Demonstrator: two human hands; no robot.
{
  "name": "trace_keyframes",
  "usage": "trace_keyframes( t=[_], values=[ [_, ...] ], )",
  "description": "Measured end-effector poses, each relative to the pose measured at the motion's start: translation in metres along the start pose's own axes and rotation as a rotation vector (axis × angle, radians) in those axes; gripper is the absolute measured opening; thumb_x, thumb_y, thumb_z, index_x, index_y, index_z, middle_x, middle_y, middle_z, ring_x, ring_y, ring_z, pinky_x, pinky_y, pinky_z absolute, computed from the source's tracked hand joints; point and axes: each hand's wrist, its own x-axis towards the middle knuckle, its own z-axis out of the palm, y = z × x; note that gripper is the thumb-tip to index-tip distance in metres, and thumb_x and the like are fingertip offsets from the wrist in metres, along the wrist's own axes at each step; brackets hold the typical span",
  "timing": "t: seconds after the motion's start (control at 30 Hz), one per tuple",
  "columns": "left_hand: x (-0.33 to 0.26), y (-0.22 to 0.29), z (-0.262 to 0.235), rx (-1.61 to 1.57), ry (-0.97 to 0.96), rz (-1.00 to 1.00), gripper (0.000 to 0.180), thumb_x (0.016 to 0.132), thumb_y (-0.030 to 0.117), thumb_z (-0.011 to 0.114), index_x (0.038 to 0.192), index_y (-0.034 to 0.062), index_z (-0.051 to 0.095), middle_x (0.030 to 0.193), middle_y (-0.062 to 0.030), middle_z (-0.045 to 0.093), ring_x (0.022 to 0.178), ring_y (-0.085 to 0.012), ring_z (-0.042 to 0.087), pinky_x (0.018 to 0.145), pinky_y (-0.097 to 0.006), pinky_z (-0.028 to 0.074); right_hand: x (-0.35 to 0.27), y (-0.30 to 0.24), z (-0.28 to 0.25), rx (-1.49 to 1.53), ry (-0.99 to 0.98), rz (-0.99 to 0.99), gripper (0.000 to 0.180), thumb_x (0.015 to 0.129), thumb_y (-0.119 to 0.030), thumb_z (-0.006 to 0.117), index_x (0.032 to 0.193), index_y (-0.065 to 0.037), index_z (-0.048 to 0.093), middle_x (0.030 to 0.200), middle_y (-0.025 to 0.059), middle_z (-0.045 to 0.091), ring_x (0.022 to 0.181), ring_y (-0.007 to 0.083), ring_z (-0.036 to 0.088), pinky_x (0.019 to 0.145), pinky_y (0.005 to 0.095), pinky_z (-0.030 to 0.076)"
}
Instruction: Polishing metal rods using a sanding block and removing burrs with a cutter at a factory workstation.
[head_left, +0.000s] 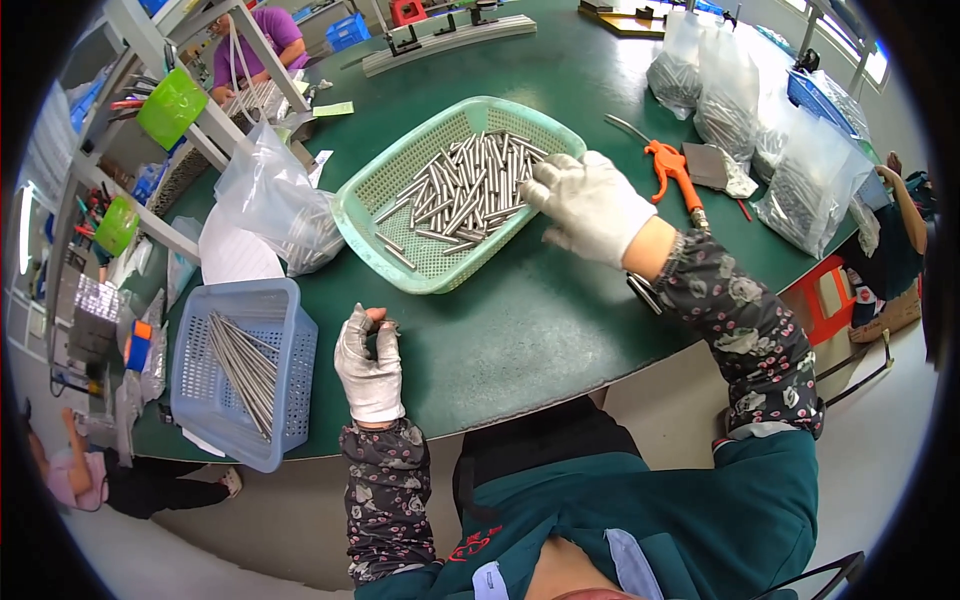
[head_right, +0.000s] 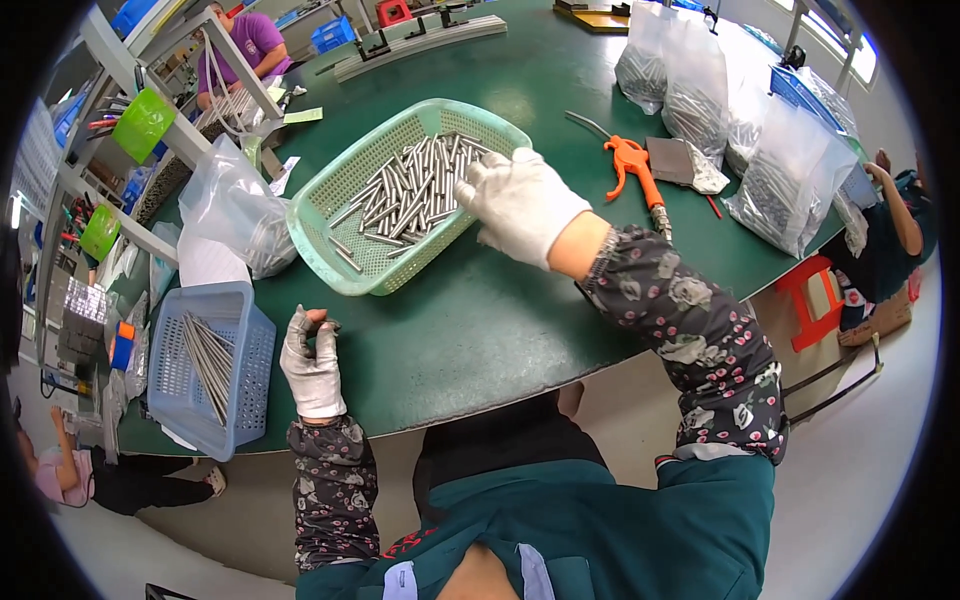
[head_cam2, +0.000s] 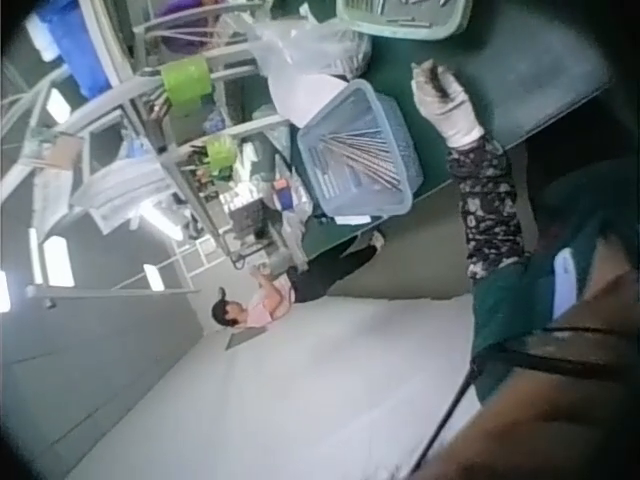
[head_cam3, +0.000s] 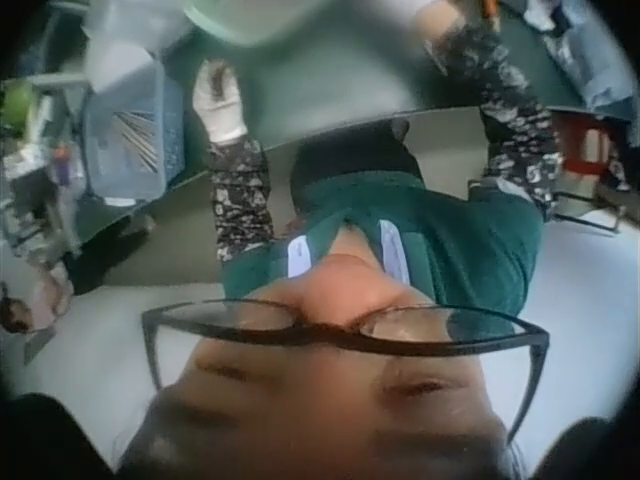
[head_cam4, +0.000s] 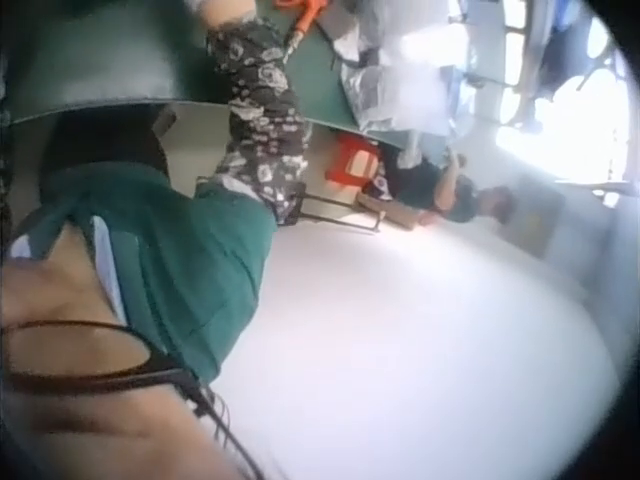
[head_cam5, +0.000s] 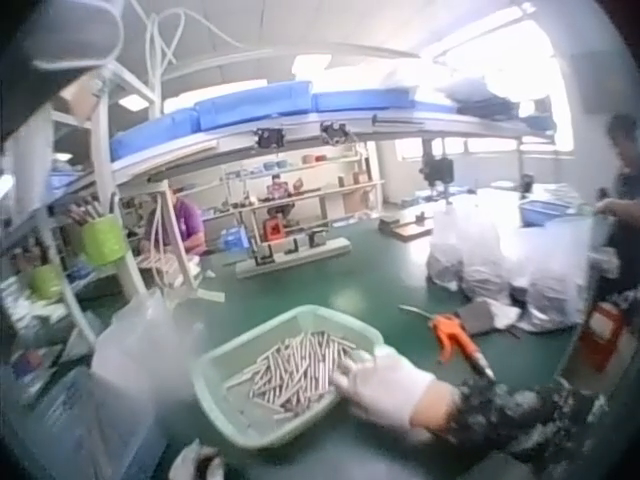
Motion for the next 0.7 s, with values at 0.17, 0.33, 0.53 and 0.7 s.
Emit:
trace_keyframes(
  t=[0.17, 0.33, 0.53, 0.7],
  values=[
    [0.0, -0.002, 0.003, 0.013, 0.003, 0.012, 0.021, 0.076, -0.003, 0.053, 0.096, -0.0013, 0.051, 0.078, -0.007, 0.055, 0.061, -0.0123, 0.053, 0.057, -0.023, 0.044, 0.027, 0.012, 0.03, -0.125, -0.088, -0.06, 0.013, 0.068, -0.018, 0.055, 0.072, -0.006, 0.055, 0.069, 0.0071, 0.057, 0.069, 0.0224, 0.058, 0.058, 0.0331, 0.044],
    [0.0, 0.001, 0.003, -0.046, 0.008, -0.017, 0.018, 0.077, -0.002, 0.054, 0.094, -0.002, 0.052, 0.076, -0.0066, 0.053, 0.061, -0.0122, 0.053, 0.057, -0.023, 0.044, 0.031, 0.024, 0.04, -0.062, 0.122, -0.098, 0.004, 0.068, -0.012, 0.051, 0.068, -0.008, 0.053, 0.062, 0.0068, 0.056, 0.063, 0.0235, 0.059, 0.053, 0.0332, 0.046],
    [-0.001, -0.001, 0.0, -0.075, -0.023, 0.009, 0.025, 0.077, -0.002, 0.053, 0.101, 0.0007, 0.05, 0.077, -0.0068, 0.054, 0.061, -0.0123, 0.053, 0.056, -0.023, 0.044, 0.046, 0.049, 0.052, -0.081, 0.079, 0.038, 0.007, 0.069, -0.013, 0.05, 0.072, -0.009, 0.056, 0.068, 0.0066, 0.058, 0.071, 0.0235, 0.059, 0.057, 0.0334, 0.047],
    [-0.002, -0.005, -0.003, 0.026, -0.083, 0.061, 0.029, 0.077, -0.002, 0.054, 0.105, 0.002, 0.049, 0.079, -0.0079, 0.054, 0.062, -0.0135, 0.054, 0.055, -0.024, 0.045, 0.072, 0.072, 0.077, -0.127, -0.02, 0.22, 0.009, 0.072, -0.016, 0.053, 0.074, -0.011, 0.06, 0.073, 0.0066, 0.061, 0.075, 0.023, 0.059, 0.063, 0.0348, 0.046]
  ],
)
